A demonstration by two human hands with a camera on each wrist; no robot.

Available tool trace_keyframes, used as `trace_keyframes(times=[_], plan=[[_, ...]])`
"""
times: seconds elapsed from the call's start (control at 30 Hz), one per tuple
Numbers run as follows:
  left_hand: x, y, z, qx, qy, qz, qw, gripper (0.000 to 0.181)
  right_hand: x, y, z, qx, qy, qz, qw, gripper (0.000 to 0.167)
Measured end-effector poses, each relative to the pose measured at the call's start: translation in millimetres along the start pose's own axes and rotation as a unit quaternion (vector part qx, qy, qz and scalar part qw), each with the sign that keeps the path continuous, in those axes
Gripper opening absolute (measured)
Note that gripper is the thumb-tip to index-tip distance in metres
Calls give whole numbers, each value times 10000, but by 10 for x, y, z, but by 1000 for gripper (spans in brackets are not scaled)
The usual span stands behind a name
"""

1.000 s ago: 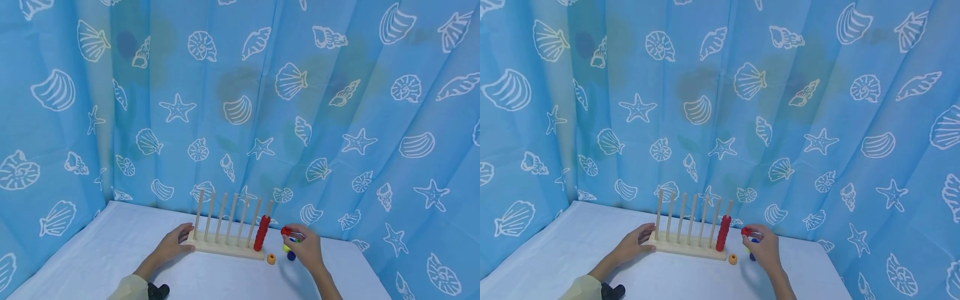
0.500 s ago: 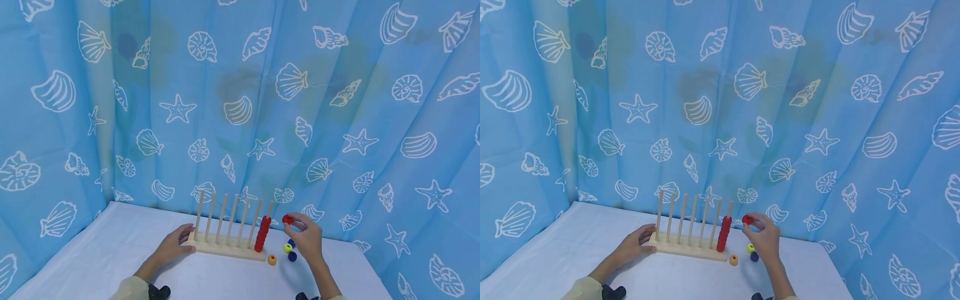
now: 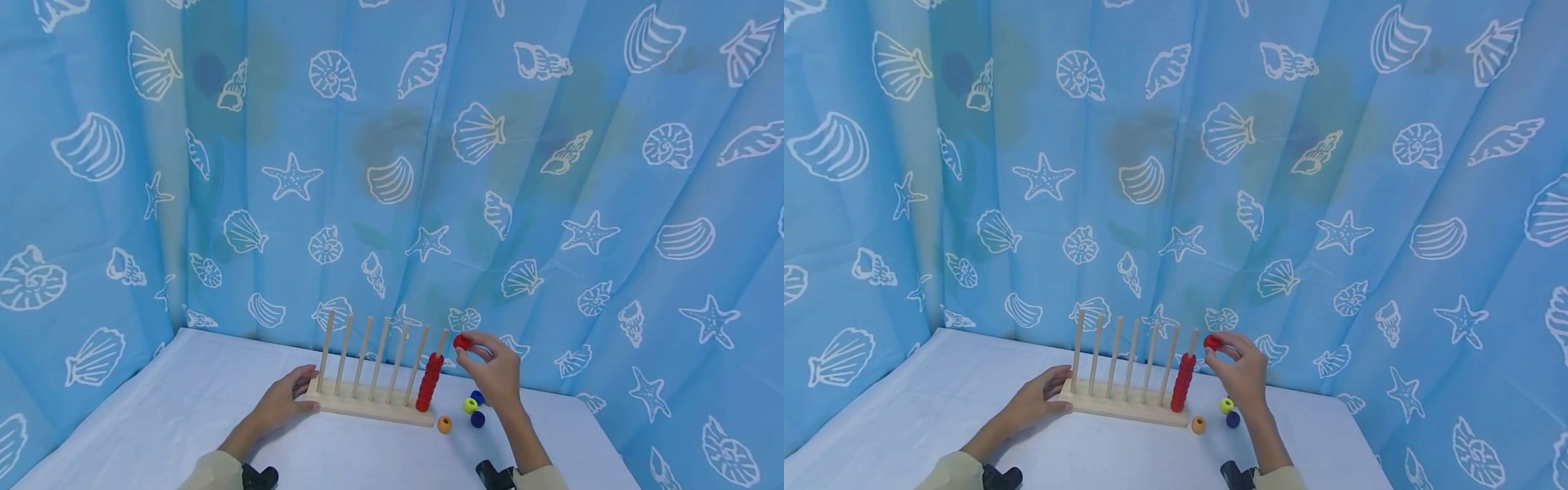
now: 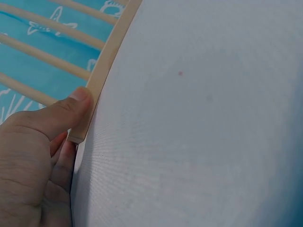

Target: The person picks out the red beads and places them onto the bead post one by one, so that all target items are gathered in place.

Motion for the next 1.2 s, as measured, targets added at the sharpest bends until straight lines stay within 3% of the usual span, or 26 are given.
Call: trace_keyframes(times=[0.33, 0.97, 1.2], plan=[[20, -4, 40, 79, 2, 5, 10000, 84, -116, 85, -228, -505, -472, -64, 9976, 35], [18, 16, 4, -14, -87, 11, 10000, 83, -168, 253, -217, -681, -221, -422, 9965, 33], [3, 14, -3, -141, -171, 48, 9997, 85, -138, 283, -154, -374, 82, -475, 9981, 34]])
Point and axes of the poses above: each hand's wrist, its own x-axis away from the middle knuckle, its own y-axis out of the palm, z = x × y, the point moved 8 cm from there along -x, towards the middle knuckle, and after that the axes turned 11 degrees about z, right-handed, at the moved point
